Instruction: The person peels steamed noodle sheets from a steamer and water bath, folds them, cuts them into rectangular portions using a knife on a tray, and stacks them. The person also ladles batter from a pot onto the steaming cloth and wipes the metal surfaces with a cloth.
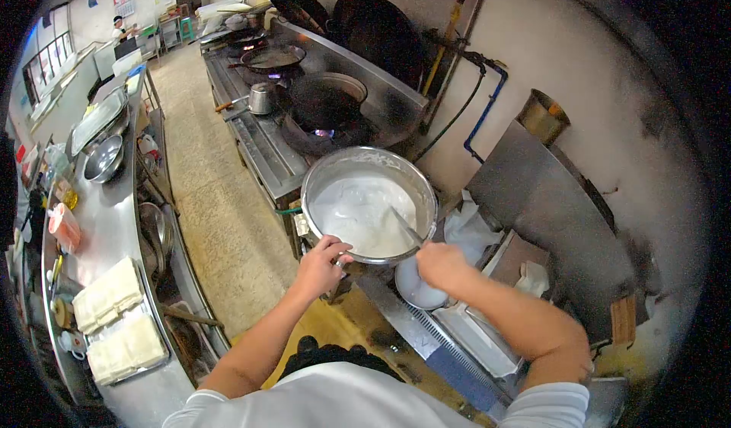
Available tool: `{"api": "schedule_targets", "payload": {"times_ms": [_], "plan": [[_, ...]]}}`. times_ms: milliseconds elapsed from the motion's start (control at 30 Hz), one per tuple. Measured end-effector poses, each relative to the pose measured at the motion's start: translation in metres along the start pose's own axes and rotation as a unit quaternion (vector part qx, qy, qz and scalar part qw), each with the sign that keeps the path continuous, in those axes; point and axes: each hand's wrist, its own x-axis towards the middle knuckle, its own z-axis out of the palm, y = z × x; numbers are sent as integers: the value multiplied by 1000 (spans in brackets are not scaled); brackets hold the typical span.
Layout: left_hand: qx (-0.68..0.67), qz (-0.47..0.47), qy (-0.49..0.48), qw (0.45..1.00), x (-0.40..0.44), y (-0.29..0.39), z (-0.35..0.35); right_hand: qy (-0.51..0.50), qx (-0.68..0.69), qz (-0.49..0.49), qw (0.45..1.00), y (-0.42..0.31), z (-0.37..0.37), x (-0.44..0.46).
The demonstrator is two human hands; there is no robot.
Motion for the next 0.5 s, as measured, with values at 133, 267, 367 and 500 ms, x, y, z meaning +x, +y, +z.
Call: {"api": "schedule_targets", "payload": {"times_ms": [133, 267, 367, 500], "plan": [[8, 1, -3, 1000, 0, 2, -3, -192, 1, -12, 981, 23, -73, 21], [17, 3, -1, 1000, -1, 4, -3, -285, 127, 26, 950, 32, -99, 34], [11, 11, 7, 1000, 1, 3, -3, -230, 101, -57, 966, 22, -80, 38], [1, 16, 11, 1000, 0, 0, 1, 8, 45, -63, 997, -26, 0, 19]]}}
